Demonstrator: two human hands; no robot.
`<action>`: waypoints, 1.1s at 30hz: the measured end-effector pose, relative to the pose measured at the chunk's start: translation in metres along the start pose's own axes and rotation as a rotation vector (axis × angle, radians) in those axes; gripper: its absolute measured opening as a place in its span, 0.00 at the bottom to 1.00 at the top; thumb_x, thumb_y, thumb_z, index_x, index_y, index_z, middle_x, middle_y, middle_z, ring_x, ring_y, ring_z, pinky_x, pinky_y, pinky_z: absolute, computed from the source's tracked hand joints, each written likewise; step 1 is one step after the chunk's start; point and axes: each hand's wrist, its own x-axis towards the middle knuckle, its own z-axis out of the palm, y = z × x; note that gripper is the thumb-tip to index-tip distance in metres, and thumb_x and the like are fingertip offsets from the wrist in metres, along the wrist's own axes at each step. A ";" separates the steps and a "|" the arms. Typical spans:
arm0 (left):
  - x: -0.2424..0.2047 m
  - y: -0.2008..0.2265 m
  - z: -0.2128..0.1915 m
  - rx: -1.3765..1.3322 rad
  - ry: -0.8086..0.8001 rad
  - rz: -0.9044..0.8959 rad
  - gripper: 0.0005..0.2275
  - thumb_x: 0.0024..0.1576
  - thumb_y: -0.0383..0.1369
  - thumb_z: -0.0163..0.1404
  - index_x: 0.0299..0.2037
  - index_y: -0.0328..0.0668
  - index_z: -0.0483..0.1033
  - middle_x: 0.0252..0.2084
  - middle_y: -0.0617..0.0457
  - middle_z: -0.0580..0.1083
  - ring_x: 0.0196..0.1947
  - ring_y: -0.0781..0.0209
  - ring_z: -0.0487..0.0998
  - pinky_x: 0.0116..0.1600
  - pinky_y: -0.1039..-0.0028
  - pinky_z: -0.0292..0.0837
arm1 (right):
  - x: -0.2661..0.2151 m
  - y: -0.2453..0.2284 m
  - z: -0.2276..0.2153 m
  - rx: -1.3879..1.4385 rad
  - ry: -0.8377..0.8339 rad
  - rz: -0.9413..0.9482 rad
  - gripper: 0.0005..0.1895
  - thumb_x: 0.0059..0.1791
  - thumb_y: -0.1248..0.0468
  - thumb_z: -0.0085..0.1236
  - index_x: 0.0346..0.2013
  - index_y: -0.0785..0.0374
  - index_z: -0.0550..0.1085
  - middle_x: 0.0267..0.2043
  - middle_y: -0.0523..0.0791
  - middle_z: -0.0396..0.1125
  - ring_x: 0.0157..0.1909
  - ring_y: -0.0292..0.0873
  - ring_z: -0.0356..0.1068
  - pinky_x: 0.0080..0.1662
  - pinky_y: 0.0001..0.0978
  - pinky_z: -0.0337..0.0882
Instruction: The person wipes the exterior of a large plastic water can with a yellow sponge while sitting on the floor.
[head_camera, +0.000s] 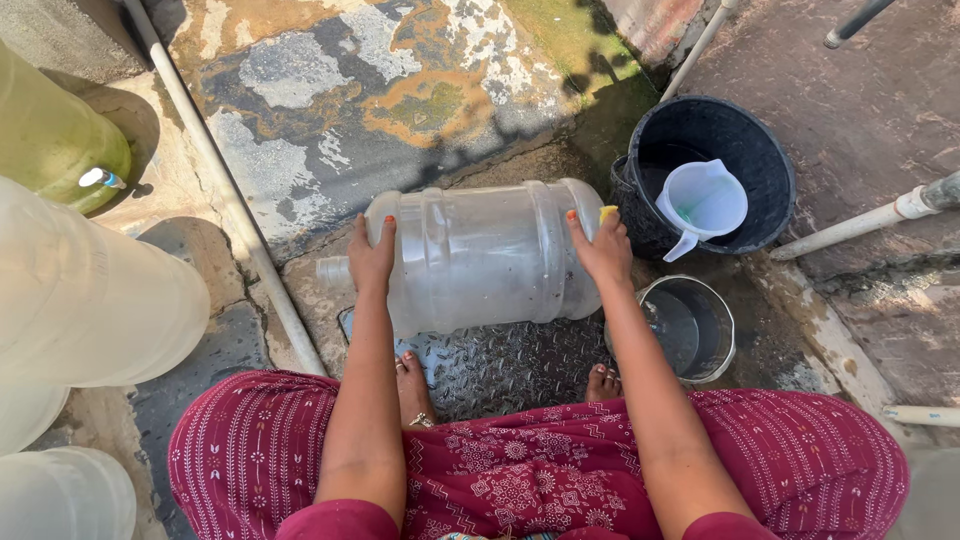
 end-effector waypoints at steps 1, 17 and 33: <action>-0.004 0.006 0.001 0.050 0.012 -0.042 0.37 0.52 0.60 0.49 0.73 0.64 0.59 0.71 0.44 0.63 0.68 0.39 0.66 0.66 0.48 0.64 | -0.006 -0.013 0.003 -0.132 0.028 -0.134 0.59 0.47 0.24 0.39 0.72 0.72 0.53 0.71 0.67 0.51 0.71 0.68 0.51 0.67 0.56 0.53; -0.013 0.020 0.011 0.075 0.092 0.001 0.32 0.56 0.63 0.42 0.72 0.72 0.61 0.73 0.48 0.61 0.68 0.37 0.65 0.66 0.42 0.60 | -0.040 -0.122 0.040 -0.401 -0.188 -0.560 0.55 0.50 0.24 0.19 0.77 0.62 0.44 0.80 0.51 0.38 0.81 0.52 0.30 0.74 0.54 0.23; -0.025 0.021 0.009 0.033 0.085 0.017 0.31 0.57 0.60 0.44 0.72 0.70 0.61 0.74 0.47 0.60 0.70 0.37 0.61 0.67 0.40 0.56 | -0.055 -0.191 0.107 -0.193 -0.426 -0.806 0.43 0.56 0.36 0.14 0.77 0.61 0.47 0.79 0.51 0.41 0.80 0.51 0.38 0.74 0.57 0.26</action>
